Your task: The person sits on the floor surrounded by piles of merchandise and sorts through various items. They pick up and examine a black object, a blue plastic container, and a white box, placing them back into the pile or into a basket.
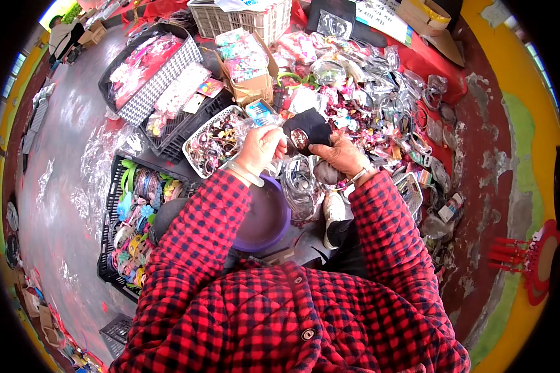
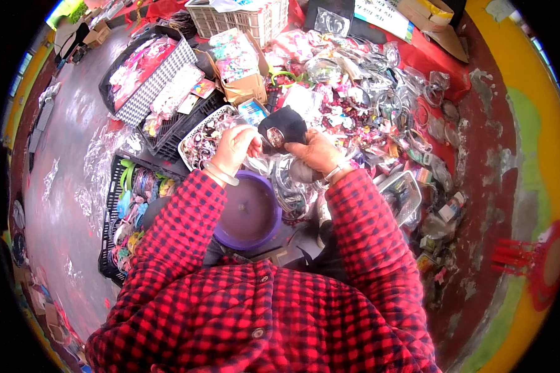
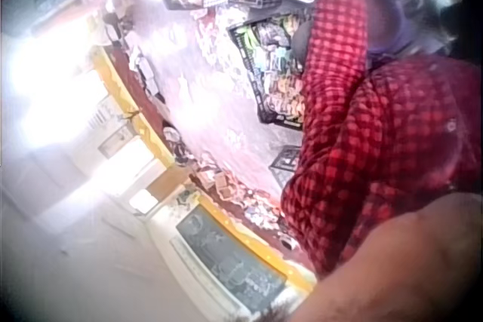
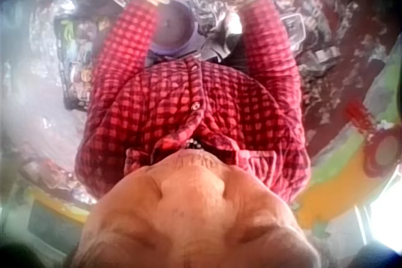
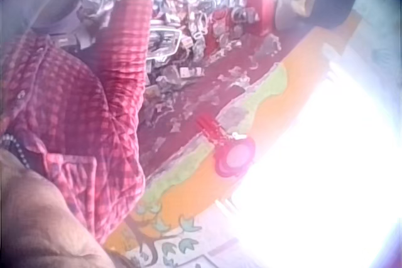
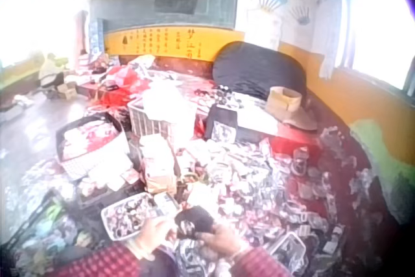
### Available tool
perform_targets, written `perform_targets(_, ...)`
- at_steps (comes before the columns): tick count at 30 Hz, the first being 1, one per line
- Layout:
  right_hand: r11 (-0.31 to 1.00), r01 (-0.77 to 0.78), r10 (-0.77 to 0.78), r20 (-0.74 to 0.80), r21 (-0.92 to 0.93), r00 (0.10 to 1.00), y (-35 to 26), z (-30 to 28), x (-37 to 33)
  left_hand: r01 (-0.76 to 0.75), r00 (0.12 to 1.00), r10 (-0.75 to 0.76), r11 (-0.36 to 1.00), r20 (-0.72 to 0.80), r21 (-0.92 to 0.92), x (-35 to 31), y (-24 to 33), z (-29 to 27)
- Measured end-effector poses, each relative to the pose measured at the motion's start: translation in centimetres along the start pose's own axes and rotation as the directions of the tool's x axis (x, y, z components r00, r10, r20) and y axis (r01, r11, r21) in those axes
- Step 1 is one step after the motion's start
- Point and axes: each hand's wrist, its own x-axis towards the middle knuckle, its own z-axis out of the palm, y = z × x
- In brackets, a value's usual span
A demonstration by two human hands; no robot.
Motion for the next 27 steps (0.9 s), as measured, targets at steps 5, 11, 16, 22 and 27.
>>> perform_targets(5, 0.998, -0.061, 0.061, 0.015, -0.002, 0.998, 2.6, 0.3, 0.8, 0.217, 0.972, -0.199, 0.964, 0.121, -0.153, -0.1, -0.4, 0.6)
perform_targets(11, 0.985, 0.103, -0.087, -0.116, 0.14, 0.989, 4.6, 1.4, 2.2, 0.214, 0.967, -0.15, 0.916, 0.204, -0.341, 0.1, -0.1, 0.7)
perform_targets(16, 0.768, 0.41, -0.553, -0.186, -0.491, 0.812, 5.9, 0.9, 2.6, 0.101, 0.984, -0.036, 0.921, 0.176, -0.376, 0.2, 0.0, 1.2)
perform_targets(22, 0.372, 0.436, -0.811, -0.059, -0.82, 0.582, 2.1, 1.1, 0.7, 0.257, 0.96, -0.278, 0.806, 0.041, -0.534, 0.2, 1.1, 1.3)
perform_targets(27, 0.31, 0.419, -0.788, 0.016, -0.854, 0.615, 1.5, 1.4, 0.3, 0.23, 0.972, -0.208, 0.781, 0.106, -0.58, 0.1, 2.0, 1.4)
